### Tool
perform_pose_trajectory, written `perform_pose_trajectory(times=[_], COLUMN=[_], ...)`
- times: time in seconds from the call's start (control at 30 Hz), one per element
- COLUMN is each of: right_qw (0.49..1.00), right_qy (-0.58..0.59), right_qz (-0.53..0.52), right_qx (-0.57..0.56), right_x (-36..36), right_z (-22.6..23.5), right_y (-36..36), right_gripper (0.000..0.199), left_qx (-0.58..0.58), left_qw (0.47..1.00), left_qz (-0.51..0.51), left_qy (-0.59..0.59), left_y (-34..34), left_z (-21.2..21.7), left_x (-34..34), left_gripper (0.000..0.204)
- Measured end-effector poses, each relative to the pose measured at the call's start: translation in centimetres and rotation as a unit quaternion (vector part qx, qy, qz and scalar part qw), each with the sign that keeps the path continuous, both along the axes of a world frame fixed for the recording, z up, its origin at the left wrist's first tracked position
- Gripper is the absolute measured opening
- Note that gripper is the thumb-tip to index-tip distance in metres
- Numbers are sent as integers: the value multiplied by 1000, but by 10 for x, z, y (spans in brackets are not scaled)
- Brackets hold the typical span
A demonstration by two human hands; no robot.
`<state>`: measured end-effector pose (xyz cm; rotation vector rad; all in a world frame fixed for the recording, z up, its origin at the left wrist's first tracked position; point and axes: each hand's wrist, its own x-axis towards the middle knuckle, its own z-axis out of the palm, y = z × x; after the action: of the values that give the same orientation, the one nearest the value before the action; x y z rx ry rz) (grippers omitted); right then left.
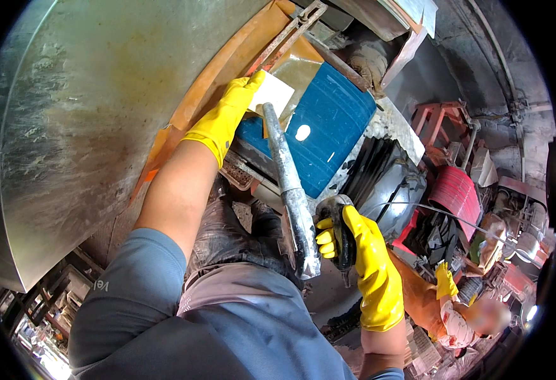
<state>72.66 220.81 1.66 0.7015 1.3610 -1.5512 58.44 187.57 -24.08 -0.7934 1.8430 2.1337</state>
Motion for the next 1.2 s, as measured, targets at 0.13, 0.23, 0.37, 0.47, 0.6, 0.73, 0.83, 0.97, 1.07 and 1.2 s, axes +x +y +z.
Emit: perform_pose_trajectory(times=[0.13,0.23,0.37,0.47,0.6,0.73,0.83,0.97,1.07,1.2], right_qw=[1000,1000,999,999,999,999,999,999,999,999], right_qy=[6,-5,7,-7,30,9,9,13,17,18], right_qz=[2,12,22,18,12,22,11,14,17,18], right_qx=[26,25,24,28,40,35,36,35,39,40], right_x=[3,1,2,3,7,6,9,8,7,6], right_z=[1,3,4,3,6,5,5,7,10,9], right_y=[-1,2,2,2,2,6,8,8,7,8], right_gripper=[56,56,57,57,58,57,57,57,57,57], left_qx=[-7,-12,-28,-25,10,25,8,4,8,-29], left_qw=[1000,999,999,999,1000,1000,1000,1000,1000,999], left_qz=[2,-1,-3,-1,1,13,-2,-8,-12,-23], left_qy=[-18,-33,-31,-24,8,2,-7,-12,-3,-29], left_y=[4,6,2,-1,0,-2,2,1,-1,4], left_z=[16,22,13,1,-4,-18,-5,-7,-12,8], left_x=[2,1,1,-1,-1,-3,-3,-3,-3,-2], left_gripper=[53,54,53,58,50,50,51,52,52,56])
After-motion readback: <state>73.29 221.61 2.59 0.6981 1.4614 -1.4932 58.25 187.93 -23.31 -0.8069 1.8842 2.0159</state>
